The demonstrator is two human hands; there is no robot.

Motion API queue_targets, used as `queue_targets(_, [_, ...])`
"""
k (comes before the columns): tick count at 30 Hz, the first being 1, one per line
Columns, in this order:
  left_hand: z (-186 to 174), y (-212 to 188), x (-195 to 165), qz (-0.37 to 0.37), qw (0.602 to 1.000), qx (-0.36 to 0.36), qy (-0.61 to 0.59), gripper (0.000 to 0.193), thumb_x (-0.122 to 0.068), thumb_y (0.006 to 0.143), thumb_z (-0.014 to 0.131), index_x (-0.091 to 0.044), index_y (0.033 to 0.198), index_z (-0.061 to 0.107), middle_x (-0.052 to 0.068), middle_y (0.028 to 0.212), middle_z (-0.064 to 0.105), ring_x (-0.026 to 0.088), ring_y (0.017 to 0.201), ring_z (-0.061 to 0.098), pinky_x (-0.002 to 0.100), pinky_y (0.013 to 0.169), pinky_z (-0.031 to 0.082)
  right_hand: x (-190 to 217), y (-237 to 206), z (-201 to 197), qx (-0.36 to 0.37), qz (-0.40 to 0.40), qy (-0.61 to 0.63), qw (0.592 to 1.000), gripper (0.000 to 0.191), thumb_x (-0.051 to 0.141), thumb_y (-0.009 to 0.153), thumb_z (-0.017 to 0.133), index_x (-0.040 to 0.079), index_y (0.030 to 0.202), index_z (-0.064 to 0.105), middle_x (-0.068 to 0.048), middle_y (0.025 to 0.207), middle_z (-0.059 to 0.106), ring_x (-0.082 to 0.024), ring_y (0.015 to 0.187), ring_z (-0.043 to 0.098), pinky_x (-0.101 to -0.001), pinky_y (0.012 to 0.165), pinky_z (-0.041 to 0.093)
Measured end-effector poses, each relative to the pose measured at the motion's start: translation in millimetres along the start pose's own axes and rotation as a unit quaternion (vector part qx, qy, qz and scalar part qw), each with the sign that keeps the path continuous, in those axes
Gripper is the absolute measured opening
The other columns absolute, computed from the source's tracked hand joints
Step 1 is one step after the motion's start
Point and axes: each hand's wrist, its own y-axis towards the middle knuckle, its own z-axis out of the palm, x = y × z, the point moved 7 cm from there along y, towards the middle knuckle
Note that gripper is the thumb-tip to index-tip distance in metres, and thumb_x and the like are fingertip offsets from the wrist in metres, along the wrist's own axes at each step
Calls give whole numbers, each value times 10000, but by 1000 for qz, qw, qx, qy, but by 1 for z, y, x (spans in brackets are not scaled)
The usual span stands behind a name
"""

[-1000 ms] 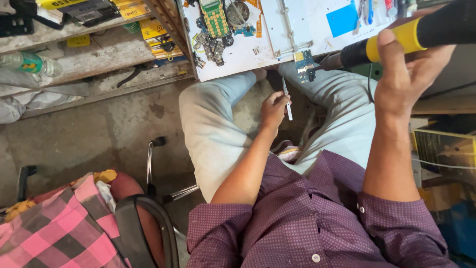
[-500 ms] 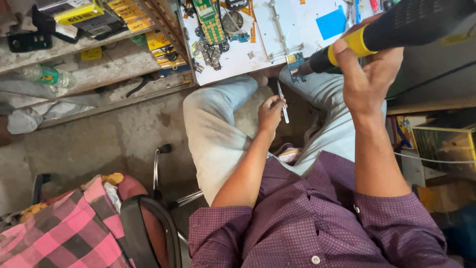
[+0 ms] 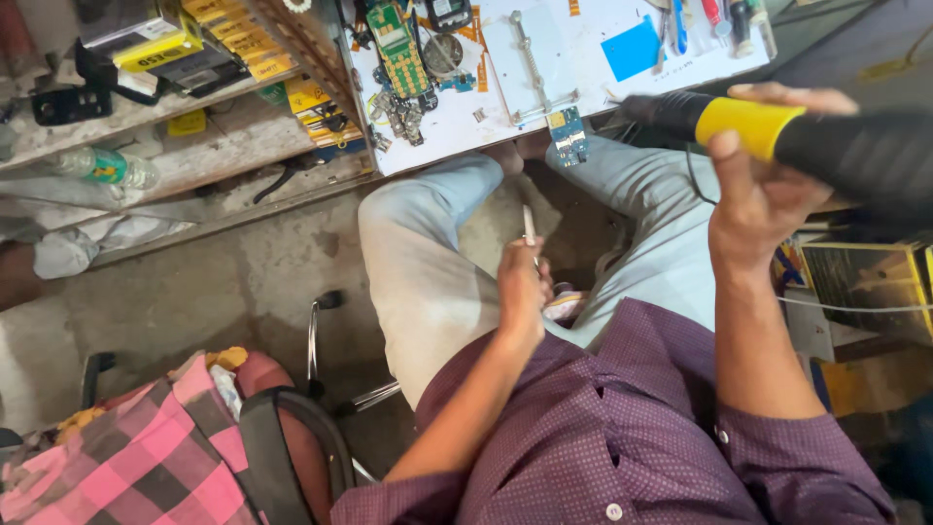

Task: The person sits at a repair bench working on a phone motherboard. They hold the board with tweezers while directing a hot air gun at it, repositioning the board on the work mat, and continuing to heat and probe the board's components.

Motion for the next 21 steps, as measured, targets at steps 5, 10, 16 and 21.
queue_targets(5, [71,-55,-60,182,967,106,147,263,-339,947,695,-105,963,576,-44,758,644,23,522,424,215,435,327,8,-28,15,60,-105,-155,980,488,23,1038,849,70,1389,513,-221,1456,566,-314,1367,582,-396,1141,508])
queue_targets(10, [144,-64,-104,304,926,160,158,383,-355,934,799,-70,897,545,-73,778,496,15,680,426,217,565,364,13,-44,29,44,-135,-232,962,427,-28,991,784,82,1367,614,-229,1480,582,-337,1290,643,-395,1098,547])
queue_targets(16, [181,-62,-123,344,890,207,217,513,-476,850,805,-94,836,464,-53,708,476,36,649,430,227,556,384,-20,-68,18,56,14,-281,958,501,105,1056,759,8,1476,504,-226,1425,597,-345,1290,641,-391,1084,500])
queue_targets(21, [203,-70,-137,417,841,213,270,549,-487,816,835,-79,822,467,-42,720,451,52,647,420,249,587,400,-17,-143,42,330,246,-157,898,232,128,934,739,91,1164,738,-104,957,776,-193,851,767,-313,782,580])
